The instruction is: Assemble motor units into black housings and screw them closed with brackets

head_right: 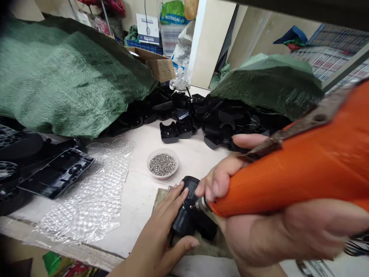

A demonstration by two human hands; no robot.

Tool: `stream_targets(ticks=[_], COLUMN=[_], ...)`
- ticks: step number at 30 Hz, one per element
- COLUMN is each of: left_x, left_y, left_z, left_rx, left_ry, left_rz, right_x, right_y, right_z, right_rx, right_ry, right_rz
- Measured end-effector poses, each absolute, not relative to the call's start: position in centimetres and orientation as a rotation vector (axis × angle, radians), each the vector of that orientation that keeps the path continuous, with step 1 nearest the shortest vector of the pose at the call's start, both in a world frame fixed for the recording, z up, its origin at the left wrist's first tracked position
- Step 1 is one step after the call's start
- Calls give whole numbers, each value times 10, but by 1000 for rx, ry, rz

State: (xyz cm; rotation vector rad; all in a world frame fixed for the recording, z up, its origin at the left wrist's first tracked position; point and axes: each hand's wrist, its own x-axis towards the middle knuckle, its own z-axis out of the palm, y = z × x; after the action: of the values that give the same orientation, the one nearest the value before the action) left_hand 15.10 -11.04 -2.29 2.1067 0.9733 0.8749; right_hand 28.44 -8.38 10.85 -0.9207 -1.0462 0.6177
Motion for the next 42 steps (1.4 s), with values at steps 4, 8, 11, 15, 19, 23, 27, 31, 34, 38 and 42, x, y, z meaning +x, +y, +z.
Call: stream_targets(ticks=[4, 8, 11, 15, 19, 23, 27, 31, 34, 38, 42], left_x=[152, 152, 153, 154, 154, 155, 156, 156, 156, 157, 159], left_y=[-110, -110, -111, -111, -111, -110, -111, -111, -110, -109, -108], left_z=[-24, -21, -20, -19, -19, -19, -19, -18, -17, -17, -21], left_rx=[2080, 2075, 2067, 2058, 2050, 2049, 2033, 2023, 2011, 2021, 2060], left_ry=[974, 988, 1000, 1011, 1011, 1009, 1009, 1007, 1014, 1032, 1019], left_rz=[885, 863, 872, 884, 862, 859, 856, 842, 832, 820, 879], right_x=[271, 272, 272, 269, 271, 271, 268, 268, 269, 270, 270], right_y=[-76, -75, -76, -75, -75, -74, -73, -73, -75, -76, -74], right_z=[108, 100, 99, 100, 100, 99, 100, 100, 100, 98, 96], right_rx=[-902, -872, -861, -870, -862, -868, -896, -892, -896, -897, -893], right_ry=[-974, -1017, -1027, -1021, -1007, -1014, -1006, -1015, -1029, -1044, -1061], right_rz=[657, 688, 696, 707, 697, 689, 642, 667, 671, 687, 687])
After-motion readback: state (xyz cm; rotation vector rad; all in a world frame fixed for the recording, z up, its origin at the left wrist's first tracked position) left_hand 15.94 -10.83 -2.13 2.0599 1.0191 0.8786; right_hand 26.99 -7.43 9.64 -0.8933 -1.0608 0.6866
